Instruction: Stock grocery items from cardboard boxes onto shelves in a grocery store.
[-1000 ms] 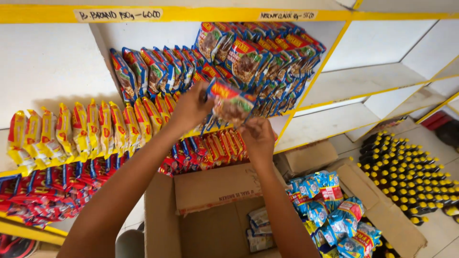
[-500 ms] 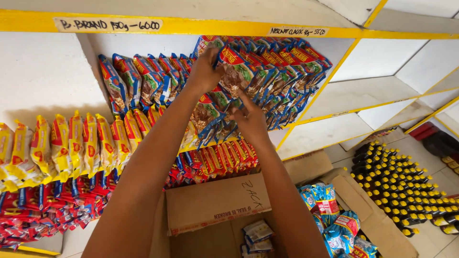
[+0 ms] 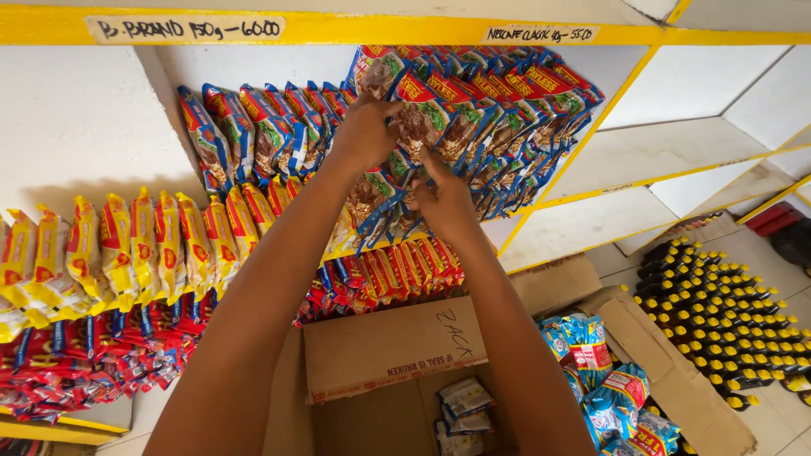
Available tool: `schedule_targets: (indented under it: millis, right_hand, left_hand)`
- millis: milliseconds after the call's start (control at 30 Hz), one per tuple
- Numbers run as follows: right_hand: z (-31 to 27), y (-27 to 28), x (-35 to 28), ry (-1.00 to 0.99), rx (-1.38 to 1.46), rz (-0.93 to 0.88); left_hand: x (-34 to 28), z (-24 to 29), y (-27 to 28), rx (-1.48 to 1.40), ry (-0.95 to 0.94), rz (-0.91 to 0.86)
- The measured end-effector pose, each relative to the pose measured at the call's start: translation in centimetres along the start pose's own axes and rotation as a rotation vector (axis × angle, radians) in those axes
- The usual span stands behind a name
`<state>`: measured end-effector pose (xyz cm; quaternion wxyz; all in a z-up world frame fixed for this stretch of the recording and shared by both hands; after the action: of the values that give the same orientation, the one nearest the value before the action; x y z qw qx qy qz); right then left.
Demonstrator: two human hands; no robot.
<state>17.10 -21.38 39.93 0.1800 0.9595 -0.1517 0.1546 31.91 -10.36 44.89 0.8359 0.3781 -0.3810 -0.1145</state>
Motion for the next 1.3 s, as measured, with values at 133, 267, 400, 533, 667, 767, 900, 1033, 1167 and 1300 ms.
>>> schedule_targets:
  millis: [133, 267, 400, 533, 667, 767, 900, 1033, 1167, 1300]
  right_hand:
    - [-0.6, 0.9, -1.1, 0.032, 0.117, 0.044]
    - [0.7, 2.9, -4.8, -0.117, 0.199, 0.114]
    - [4.9, 5.5, -10.8, 0.040, 0.362, 0.111]
    - [14.0, 8.0, -17.9, -0.217, 0.489, 0.091]
    - [26.1, 8.7, -27.5, -0.712, 0.510, -0.025]
    - [30.7, 8.2, -33.4, -0.944, 0.289, -0.304]
    - [41.4, 7.6, -41.0, -1.143, 0.156, -0.307]
    - [60.1, 8.5, -50.4, -1.142, 0.221, 0.027]
    - [62.3, 8.7, -51.5, -0.789, -0.385, 0.232]
    - [64.7, 8.4, -54.1, -1.012, -0.330, 0.328]
  left_hand:
    - [-1.2, 0.6, 1.1, 0.051, 0.006, 0.022]
    - [-5.0, 2.2, 2.9, -0.100, -0.082, 0.186]
    - [-12.5, 4.4, 2.2, -0.343, -0.093, 0.145]
    - [-22.4, 4.1, -5.5, -0.569, 0.060, -0.188]
    - [-33.4, 4.1, -15.1, -0.882, 0.100, -0.613]
    - [-41.4, 4.8, -21.6, -0.754, 0.377, -1.048]
    - [-48.7, 5.1, -28.5, -0.718, 0.536, -1.206]
    - [-56.4, 3.6, -36.2, -0.648, 0.701, -1.311]
    - [-59.7, 2.3, -41.4, -0.639, 0.875, -1.260]
    - [-61.1, 1.5, -46.2, -0.570, 0.998, -1.225]
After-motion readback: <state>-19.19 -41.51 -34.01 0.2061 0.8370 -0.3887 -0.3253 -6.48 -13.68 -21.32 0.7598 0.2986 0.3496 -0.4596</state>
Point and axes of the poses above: each hand's wrist, its own x-axis towards the middle knuckle, its own y-axis out of the back of the hand, z = x × y, the point moved 6 cm from there along x, towards the middle knuckle, and after that the axes turned 14 degrees about x, right-handed, at the moved point
